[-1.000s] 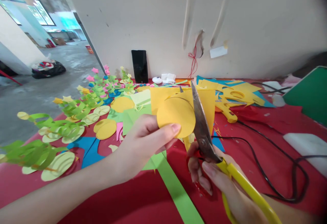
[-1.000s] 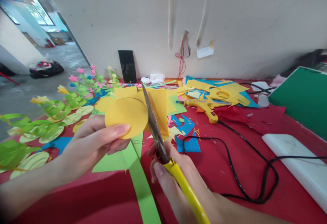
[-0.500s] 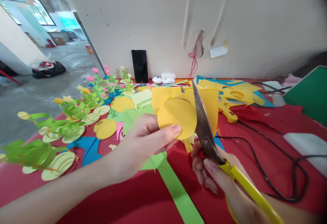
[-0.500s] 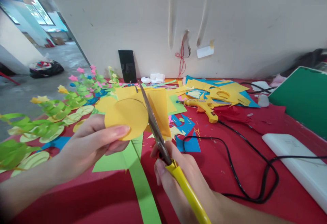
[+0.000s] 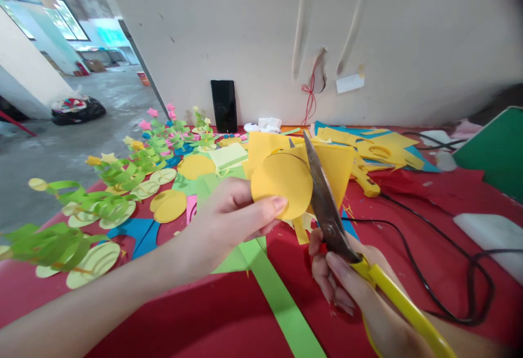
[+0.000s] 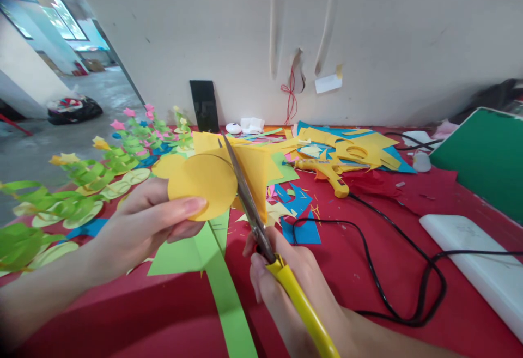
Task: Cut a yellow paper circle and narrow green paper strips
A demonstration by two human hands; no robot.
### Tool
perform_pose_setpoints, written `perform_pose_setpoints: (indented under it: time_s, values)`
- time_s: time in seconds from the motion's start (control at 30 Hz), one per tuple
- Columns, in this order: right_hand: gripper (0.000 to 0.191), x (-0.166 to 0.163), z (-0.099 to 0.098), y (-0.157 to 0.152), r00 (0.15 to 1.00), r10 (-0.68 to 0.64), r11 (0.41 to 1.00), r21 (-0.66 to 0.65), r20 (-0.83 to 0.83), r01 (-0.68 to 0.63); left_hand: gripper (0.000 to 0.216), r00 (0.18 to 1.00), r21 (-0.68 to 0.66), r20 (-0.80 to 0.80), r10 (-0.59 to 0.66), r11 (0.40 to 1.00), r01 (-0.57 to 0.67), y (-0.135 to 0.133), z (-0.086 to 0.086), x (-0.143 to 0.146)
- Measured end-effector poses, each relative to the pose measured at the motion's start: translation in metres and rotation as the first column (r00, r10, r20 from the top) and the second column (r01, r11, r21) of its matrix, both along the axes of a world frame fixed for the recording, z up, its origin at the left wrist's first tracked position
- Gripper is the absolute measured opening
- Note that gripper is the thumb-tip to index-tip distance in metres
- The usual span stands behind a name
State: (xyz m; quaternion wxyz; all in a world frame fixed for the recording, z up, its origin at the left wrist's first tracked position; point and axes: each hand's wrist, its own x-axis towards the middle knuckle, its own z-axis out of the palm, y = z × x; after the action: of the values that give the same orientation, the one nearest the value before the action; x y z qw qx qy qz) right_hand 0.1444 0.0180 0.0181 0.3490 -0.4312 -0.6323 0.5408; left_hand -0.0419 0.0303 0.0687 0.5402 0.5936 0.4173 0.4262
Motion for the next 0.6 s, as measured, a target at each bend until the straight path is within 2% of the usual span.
perform_pose_setpoints:
  time_s: [0.17,0.33,0.6]
  values:
    - [0.018,-0.0017,-0.0008,-0.0004,1.000,-0.016,1.000,-0.004,-0.012,0.015,0.034,1.000,0.019,-0.011,0.006,1.000,-0.006,0.0019,-0.0020,0.0000]
    - [0.019,-0.0033,0.0030,-0.0017,0.999,-0.033,0.999,-0.013,-0.010,0.033,0.031,0.996,0.106,-0.079,0.041,0.994,-0.032,0.0013,-0.0028,-0.0005]
    - [0.019,-0.0021,0.0051,-0.0024,0.999,-0.048,0.999,-0.010,0.018,0.048,0.032,0.984,0.126,-0.077,0.160,0.981,-0.150,0.0017,-0.0013,0.0008]
